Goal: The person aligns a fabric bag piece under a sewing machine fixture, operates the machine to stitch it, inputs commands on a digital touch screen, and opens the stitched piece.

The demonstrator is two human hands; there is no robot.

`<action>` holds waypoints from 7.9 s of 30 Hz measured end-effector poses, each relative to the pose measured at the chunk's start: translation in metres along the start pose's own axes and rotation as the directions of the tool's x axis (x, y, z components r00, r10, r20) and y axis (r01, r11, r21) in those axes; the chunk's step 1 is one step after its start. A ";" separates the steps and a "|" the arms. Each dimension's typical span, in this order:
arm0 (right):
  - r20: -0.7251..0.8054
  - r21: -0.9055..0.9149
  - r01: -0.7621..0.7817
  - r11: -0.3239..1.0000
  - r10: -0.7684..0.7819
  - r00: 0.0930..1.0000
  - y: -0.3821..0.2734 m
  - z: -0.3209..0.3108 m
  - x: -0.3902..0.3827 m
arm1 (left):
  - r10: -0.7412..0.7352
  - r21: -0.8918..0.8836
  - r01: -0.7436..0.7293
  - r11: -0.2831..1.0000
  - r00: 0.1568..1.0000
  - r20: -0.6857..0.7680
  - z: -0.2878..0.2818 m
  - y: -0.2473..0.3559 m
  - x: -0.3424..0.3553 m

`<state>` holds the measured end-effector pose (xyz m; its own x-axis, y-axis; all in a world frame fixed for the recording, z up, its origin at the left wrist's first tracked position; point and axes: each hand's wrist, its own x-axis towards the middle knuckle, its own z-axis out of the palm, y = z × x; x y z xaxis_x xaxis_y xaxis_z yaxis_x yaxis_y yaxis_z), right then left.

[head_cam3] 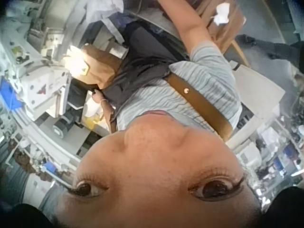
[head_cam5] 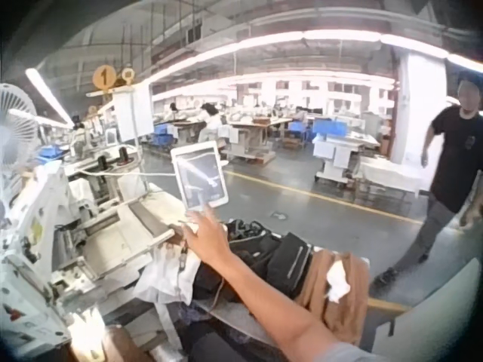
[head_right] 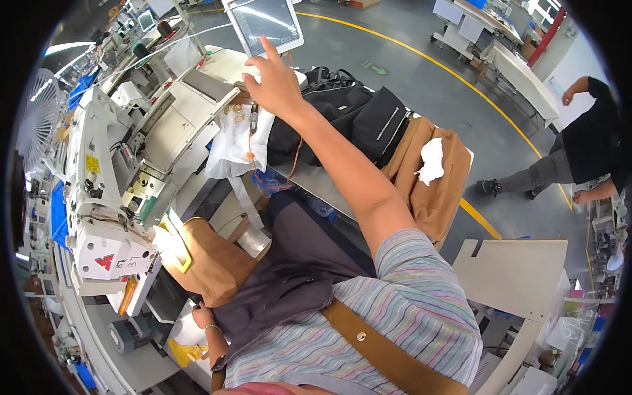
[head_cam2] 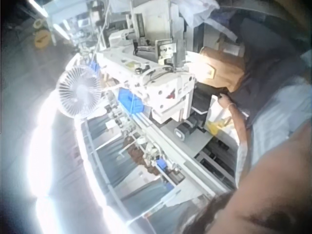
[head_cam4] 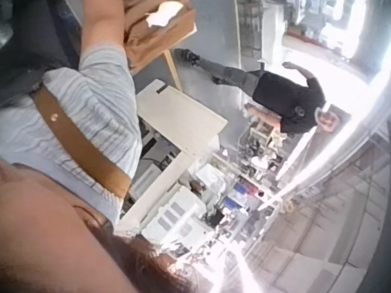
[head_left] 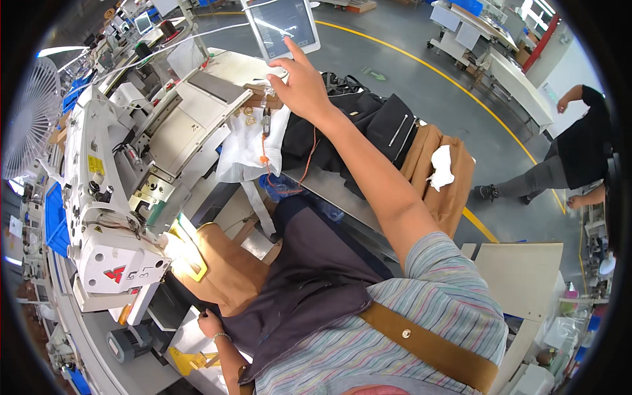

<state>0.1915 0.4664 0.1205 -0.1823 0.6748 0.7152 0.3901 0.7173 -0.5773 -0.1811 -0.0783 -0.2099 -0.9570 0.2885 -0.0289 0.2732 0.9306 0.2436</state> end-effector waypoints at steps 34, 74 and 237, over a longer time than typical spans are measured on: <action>0.118 -0.094 0.008 0.996 0.003 0.993 0.012 0.047 0.044 | -0.065 0.031 0.065 0.997 0.998 0.011 0.006 0.019 0.010; 0.058 -0.098 0.011 0.995 -0.005 0.998 0.017 0.055 0.059 | -0.052 0.000 0.052 0.999 0.999 -0.017 0.012 0.011 0.013; 0.664 -0.102 -0.088 0.991 0.134 0.735 0.040 0.061 -0.330 | -0.009 -0.128 -0.002 0.992 0.996 -0.087 0.013 -0.004 0.005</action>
<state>0.2121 0.2836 -0.1626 -0.6814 0.7076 0.1871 0.4946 0.6336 -0.5949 -0.1855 -0.0774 -0.2239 -0.9643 0.2593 0.0533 0.2605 0.8937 0.3653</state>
